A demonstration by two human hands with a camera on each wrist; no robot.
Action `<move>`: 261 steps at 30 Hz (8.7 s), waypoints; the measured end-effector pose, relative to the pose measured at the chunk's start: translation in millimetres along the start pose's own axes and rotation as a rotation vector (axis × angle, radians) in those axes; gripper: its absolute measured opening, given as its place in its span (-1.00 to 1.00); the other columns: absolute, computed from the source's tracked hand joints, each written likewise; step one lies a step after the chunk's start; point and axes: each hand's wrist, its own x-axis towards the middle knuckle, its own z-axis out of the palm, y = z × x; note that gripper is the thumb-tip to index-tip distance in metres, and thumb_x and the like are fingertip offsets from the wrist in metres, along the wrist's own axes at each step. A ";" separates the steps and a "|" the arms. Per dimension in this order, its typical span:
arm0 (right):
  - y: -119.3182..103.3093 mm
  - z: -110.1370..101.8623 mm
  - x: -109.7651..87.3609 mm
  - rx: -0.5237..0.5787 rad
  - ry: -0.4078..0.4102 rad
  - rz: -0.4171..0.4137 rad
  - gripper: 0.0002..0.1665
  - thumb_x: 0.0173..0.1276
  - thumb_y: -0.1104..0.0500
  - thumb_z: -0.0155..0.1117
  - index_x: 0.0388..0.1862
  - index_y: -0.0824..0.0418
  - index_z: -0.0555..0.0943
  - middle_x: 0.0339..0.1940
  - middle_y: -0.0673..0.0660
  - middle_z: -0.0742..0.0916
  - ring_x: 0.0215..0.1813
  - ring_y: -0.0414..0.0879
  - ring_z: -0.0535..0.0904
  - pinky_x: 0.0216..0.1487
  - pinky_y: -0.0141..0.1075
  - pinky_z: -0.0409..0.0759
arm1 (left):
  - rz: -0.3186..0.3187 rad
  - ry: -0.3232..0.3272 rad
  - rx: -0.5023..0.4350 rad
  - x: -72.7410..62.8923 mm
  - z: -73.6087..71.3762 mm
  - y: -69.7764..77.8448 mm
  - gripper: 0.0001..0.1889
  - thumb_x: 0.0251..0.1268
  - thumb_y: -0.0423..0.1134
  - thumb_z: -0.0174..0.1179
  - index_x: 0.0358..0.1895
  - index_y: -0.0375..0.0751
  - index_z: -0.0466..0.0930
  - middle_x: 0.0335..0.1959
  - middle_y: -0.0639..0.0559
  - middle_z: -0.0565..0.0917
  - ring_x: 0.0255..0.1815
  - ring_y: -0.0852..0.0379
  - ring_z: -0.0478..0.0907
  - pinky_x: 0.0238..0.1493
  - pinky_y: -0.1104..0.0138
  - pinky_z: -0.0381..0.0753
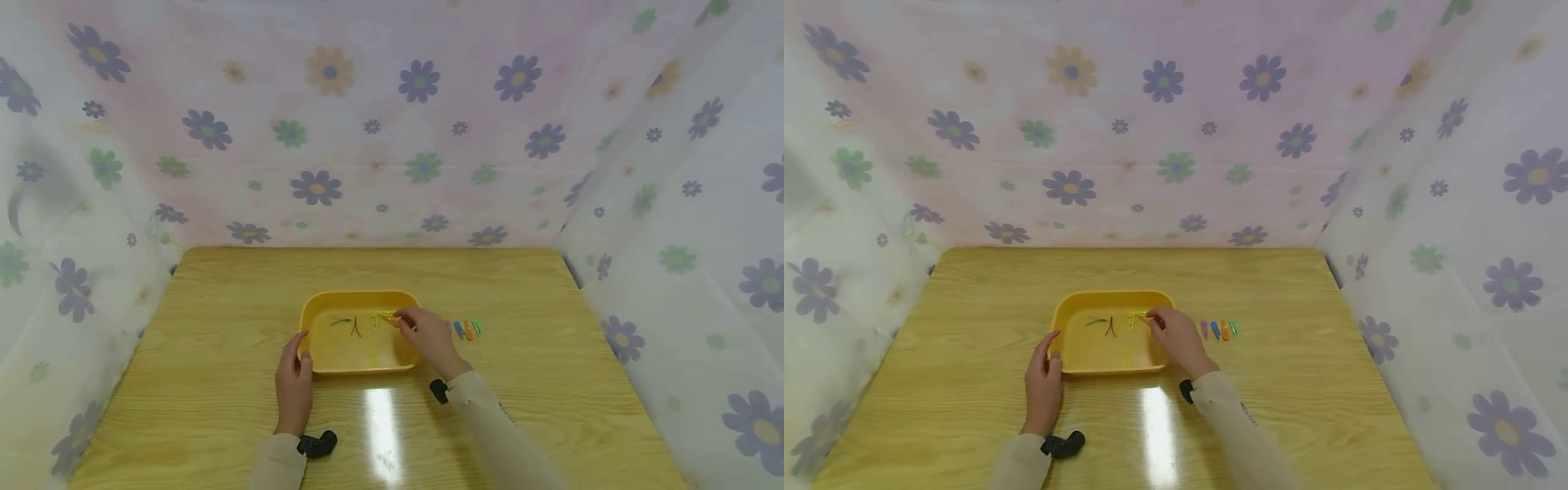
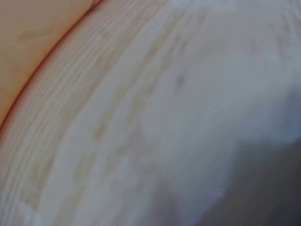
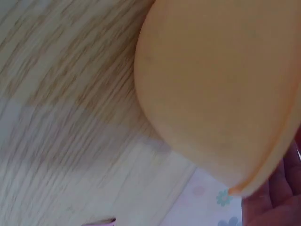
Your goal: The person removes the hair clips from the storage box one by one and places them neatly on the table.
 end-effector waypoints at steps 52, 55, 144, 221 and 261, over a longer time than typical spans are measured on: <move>-25.9 45.7 12.7 -0.130 -0.444 0.077 -0.81 0.10 0.03 0.27 -0.26 -0.03 0.60 -0.34 -0.14 0.63 -0.33 -0.25 0.52 -0.32 -0.30 0.46 | -0.013 -0.028 -0.020 2.8 -7.1 -0.9 -0.63 0.36 -0.19 -0.15 0.18 0.22 0.35 0.23 0.27 0.29 0.16 0.24 0.26 -0.06 0.44 0.32; -26.2 45.3 11.9 -0.131 -0.447 0.077 -0.81 0.10 0.04 0.27 -0.26 -0.03 0.60 -0.35 -0.15 0.62 -0.34 -0.26 0.51 -0.32 -0.30 0.45 | -0.021 -0.030 -0.022 2.1 -6.7 -0.9 -0.63 0.36 -0.19 -0.13 0.18 0.23 0.35 0.23 0.26 0.29 0.19 0.23 0.24 -0.04 0.39 0.33; -20.3 49.9 6.6 0.007 -0.031 -0.103 -0.76 0.32 0.13 0.07 -0.14 0.20 0.60 -0.42 -0.08 0.62 -0.44 -0.28 0.46 -0.39 -0.38 0.45 | 0.001 -0.021 -0.010 2.1 -6.7 -2.1 -0.64 0.36 -0.15 -0.15 0.18 0.22 0.35 0.20 0.29 0.31 0.18 0.26 0.25 0.01 0.23 0.34; 130.8 -59.0 -49.6 0.410 0.109 0.600 -0.58 0.40 0.11 -0.11 0.12 0.33 0.39 -0.19 0.32 0.57 -0.29 0.10 0.48 -0.40 -0.23 0.47 | -0.008 -0.040 -0.028 1.3 -6.3 1.2 -0.63 0.36 -0.22 -0.13 0.19 0.12 0.36 0.21 0.24 0.32 0.17 0.19 0.27 0.00 0.39 0.32; 152.0 -51.7 -41.8 0.359 0.137 0.700 -0.69 0.32 0.16 0.05 -0.07 0.34 0.48 -0.34 0.22 0.59 -0.45 -0.11 0.54 -0.46 -0.34 0.54 | 0.019 -0.042 -0.040 0.1 -4.0 -4.8 -0.64 0.37 -0.17 -0.16 0.20 0.12 0.35 0.20 0.29 0.32 0.09 0.24 0.30 -0.07 0.40 0.34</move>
